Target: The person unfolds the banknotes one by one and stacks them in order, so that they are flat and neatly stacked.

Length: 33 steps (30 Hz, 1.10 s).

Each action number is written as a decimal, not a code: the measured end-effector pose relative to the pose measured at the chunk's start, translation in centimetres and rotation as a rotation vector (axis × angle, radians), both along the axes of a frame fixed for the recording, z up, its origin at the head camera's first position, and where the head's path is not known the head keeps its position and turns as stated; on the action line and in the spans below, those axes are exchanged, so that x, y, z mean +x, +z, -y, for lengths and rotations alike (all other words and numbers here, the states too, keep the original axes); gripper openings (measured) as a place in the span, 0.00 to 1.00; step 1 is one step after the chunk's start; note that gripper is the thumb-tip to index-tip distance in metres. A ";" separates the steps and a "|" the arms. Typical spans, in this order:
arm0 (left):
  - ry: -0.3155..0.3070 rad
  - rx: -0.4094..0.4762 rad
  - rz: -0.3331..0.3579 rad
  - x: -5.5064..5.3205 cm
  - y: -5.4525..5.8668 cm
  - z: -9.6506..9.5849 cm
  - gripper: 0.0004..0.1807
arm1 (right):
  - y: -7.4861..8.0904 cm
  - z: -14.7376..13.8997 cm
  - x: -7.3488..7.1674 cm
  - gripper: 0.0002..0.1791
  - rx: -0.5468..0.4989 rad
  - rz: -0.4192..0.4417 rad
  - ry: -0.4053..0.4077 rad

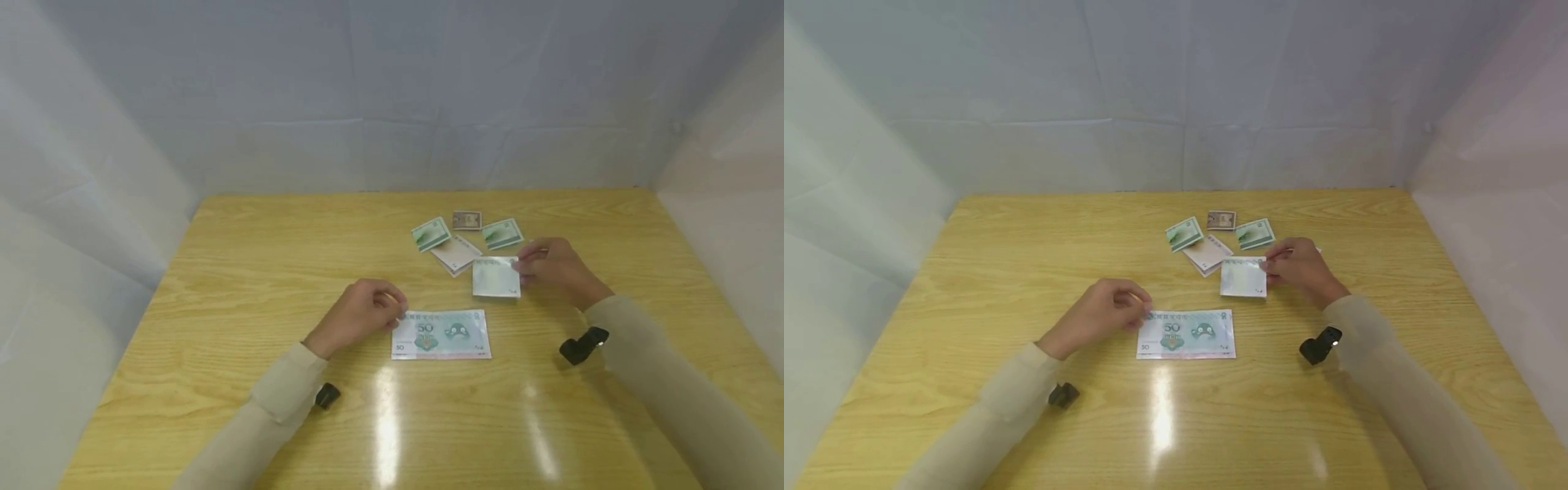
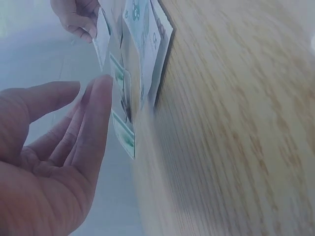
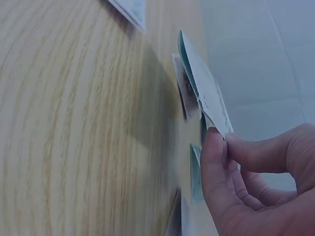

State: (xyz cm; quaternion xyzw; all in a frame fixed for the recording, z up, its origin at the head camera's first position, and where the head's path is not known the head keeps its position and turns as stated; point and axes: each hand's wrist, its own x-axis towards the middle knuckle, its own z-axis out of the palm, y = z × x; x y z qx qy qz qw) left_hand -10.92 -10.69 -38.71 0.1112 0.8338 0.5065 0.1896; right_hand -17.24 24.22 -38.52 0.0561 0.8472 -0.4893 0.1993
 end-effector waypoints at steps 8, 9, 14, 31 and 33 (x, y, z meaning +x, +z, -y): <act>0.026 0.072 0.028 -0.5 -0.2 -1.2 0.15 | 0.8 1.7 0.7 0.24 -0.092 -0.010 0.030; 0.031 0.083 0.039 -0.6 -0.2 -1.4 0.16 | 0.8 1.9 0.7 0.24 -0.109 -0.013 0.035; 0.064 0.156 0.099 -1.0 -0.5 -2.2 0.20 | 0.7 3.2 1.1 0.21 -0.154 -0.026 0.074; 0.204 0.249 0.208 -1.1 -0.7 -3.2 0.14 | 0.4 6.5 2.4 0.22 -0.276 0.006 0.069; 0.220 0.250 0.198 -1.1 -0.6 -3.1 0.13 | 0.4 6.5 2.6 0.24 -0.274 0.005 0.086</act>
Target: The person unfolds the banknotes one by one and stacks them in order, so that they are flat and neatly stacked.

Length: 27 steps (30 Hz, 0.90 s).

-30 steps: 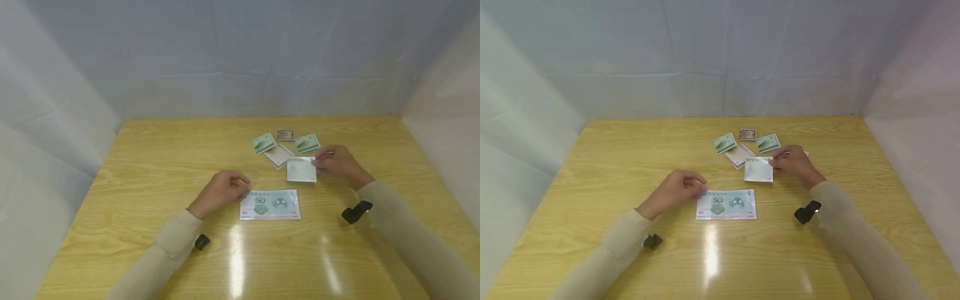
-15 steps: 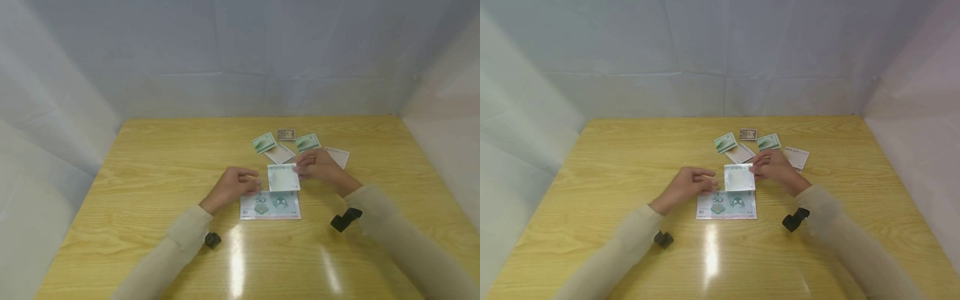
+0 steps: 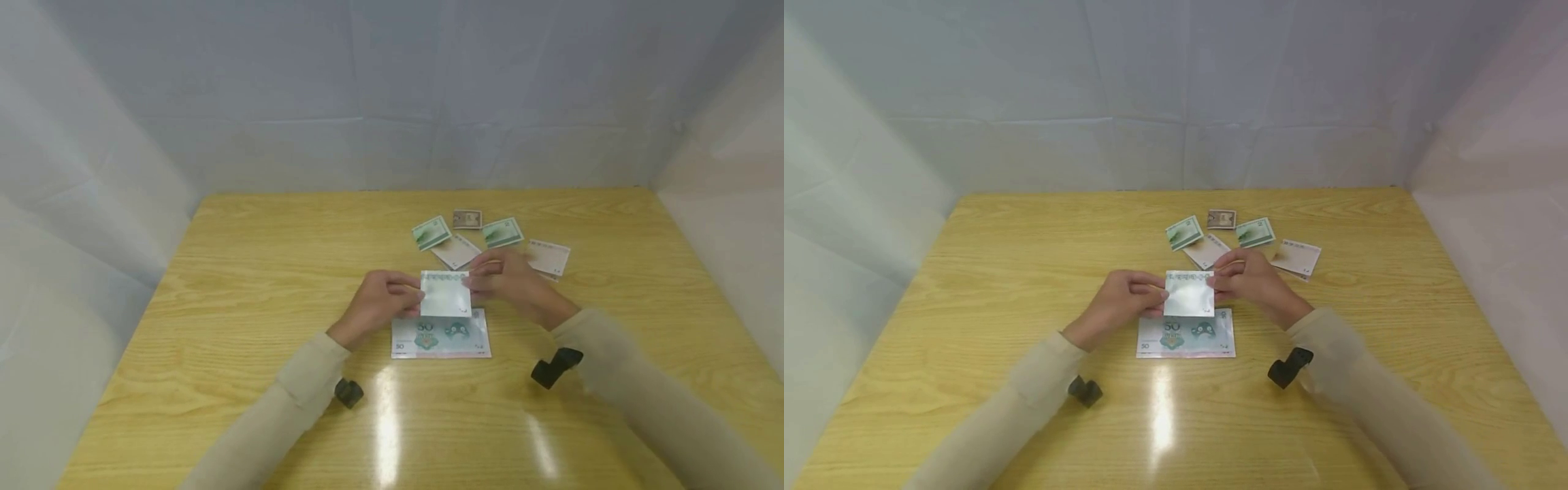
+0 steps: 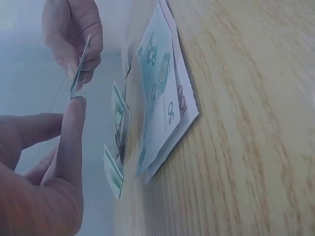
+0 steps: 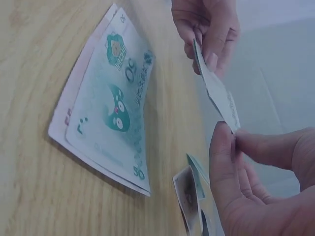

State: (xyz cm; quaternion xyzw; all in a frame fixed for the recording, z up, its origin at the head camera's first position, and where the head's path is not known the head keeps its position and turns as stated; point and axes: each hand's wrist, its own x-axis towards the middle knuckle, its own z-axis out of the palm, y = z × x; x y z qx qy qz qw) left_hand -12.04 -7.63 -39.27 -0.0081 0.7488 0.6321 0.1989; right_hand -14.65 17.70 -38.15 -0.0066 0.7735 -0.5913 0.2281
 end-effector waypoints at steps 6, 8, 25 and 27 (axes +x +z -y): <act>0.036 -0.017 -0.031 -0.2 0.0 0.3 0.13 | -0.4 0.4 0.4 0.23 -0.041 0.017 0.024; 0.043 -0.018 -0.036 -0.1 0.0 0.4 0.13 | -0.4 0.7 0.5 0.19 -0.065 0.024 0.013; -0.048 -0.267 -0.284 0.8 0.9 -0.6 0.16 | 0.4 2.0 1.0 0.23 -0.152 0.081 -0.011; -0.071 -0.278 -0.299 0.9 1.0 -0.8 0.17 | 0.6 2.2 1.1 0.23 -0.168 0.085 -0.009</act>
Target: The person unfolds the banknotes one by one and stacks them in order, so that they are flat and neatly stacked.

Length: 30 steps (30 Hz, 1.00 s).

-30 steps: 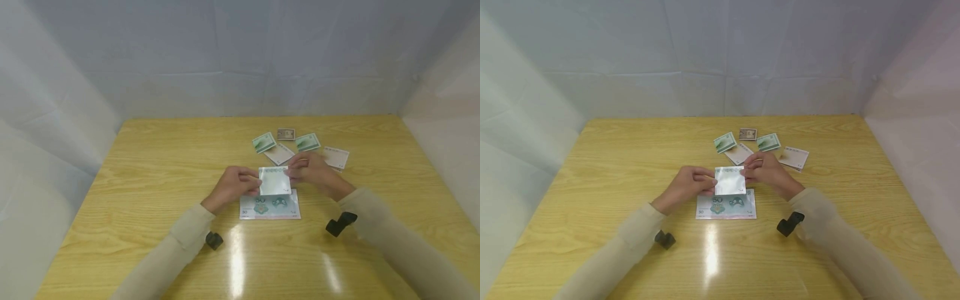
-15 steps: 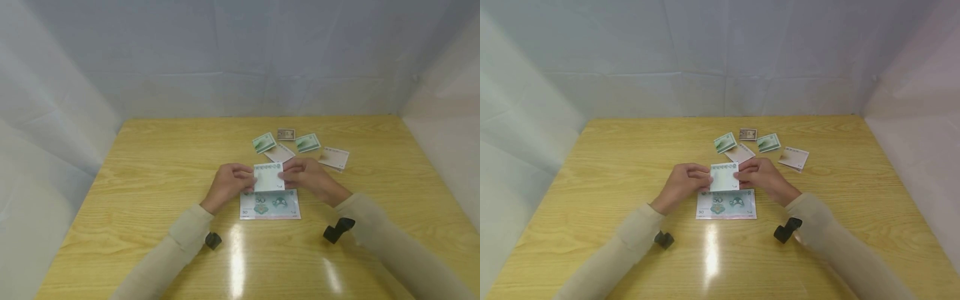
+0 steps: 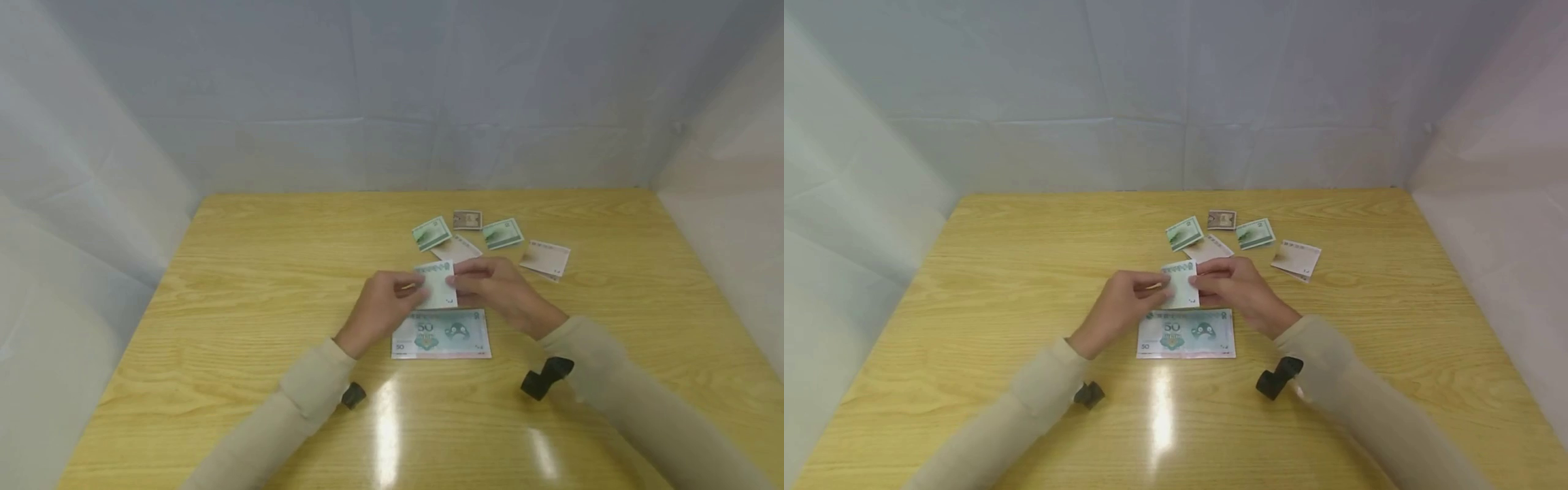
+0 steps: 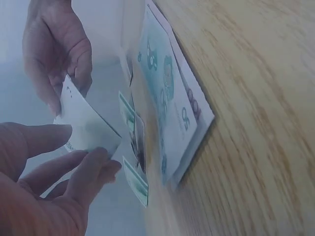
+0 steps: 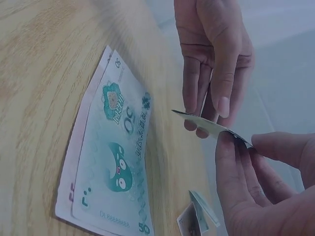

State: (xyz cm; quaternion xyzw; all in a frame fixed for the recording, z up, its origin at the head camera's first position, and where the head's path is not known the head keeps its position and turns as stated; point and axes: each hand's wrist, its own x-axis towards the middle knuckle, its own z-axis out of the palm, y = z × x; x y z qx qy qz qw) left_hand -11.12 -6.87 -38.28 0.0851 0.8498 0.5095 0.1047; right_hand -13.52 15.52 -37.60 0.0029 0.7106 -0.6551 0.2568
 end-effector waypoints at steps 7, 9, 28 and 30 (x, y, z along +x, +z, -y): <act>-0.033 -0.024 -0.050 0.2 0.3 -0.3 0.20 | 0.2 0.6 0.2 0.23 -0.034 -0.015 0.021; -0.041 -0.017 -0.057 0.3 0.4 -0.4 0.20 | 0.1 0.8 0.1 0.23 -0.041 -0.022 0.028; -0.033 0.167 -0.054 0.1 0.5 -0.2 0.19 | 0.2 1.4 0.2 0.30 -0.151 -0.006 0.064; -0.026 0.155 -0.042 0.1 0.5 -0.2 0.18 | 0.2 1.5 0.3 0.30 -0.152 -0.003 0.059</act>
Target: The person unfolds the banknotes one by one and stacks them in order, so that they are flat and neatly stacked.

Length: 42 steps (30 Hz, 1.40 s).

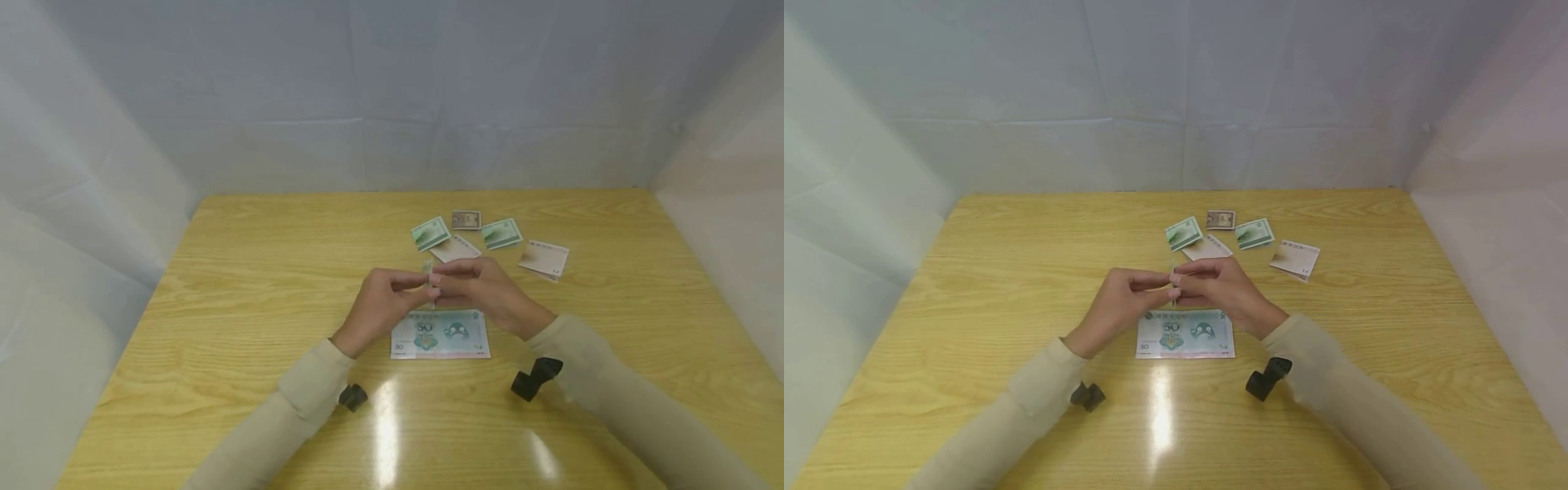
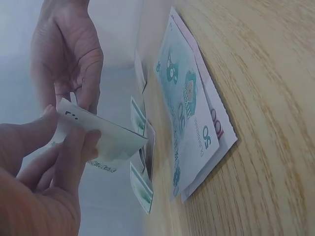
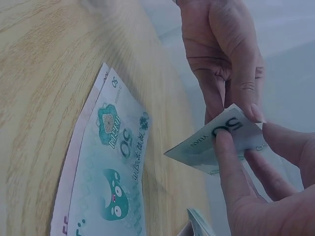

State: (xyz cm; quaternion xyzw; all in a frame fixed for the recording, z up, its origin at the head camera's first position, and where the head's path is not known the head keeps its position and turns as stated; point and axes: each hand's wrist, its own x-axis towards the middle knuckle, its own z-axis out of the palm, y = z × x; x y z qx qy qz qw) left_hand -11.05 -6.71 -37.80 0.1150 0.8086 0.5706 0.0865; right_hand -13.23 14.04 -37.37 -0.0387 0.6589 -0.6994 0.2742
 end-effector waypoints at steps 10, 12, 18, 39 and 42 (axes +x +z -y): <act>-0.048 0.076 0.106 -0.2 -0.2 0.7 0.15 | 0.0 0.0 0.0 0.30 0.034 0.013 -0.023; -0.047 0.099 0.137 -0.2 -0.2 0.8 0.15 | 0.0 0.0 -0.1 0.28 0.041 0.012 -0.026; 0.002 0.139 0.185 -0.1 0.1 1.2 0.15 | 0.1 -0.4 -0.1 0.25 0.083 0.007 -0.032; 0.066 0.064 0.313 0.4 0.2 3.7 0.11 | -0.7 -4.4 0.7 0.23 0.391 -0.057 -0.055; 0.075 0.004 0.330 0.5 0.1 4.0 0.13 | -1.2 -4.7 0.8 0.21 0.401 -0.051 -0.051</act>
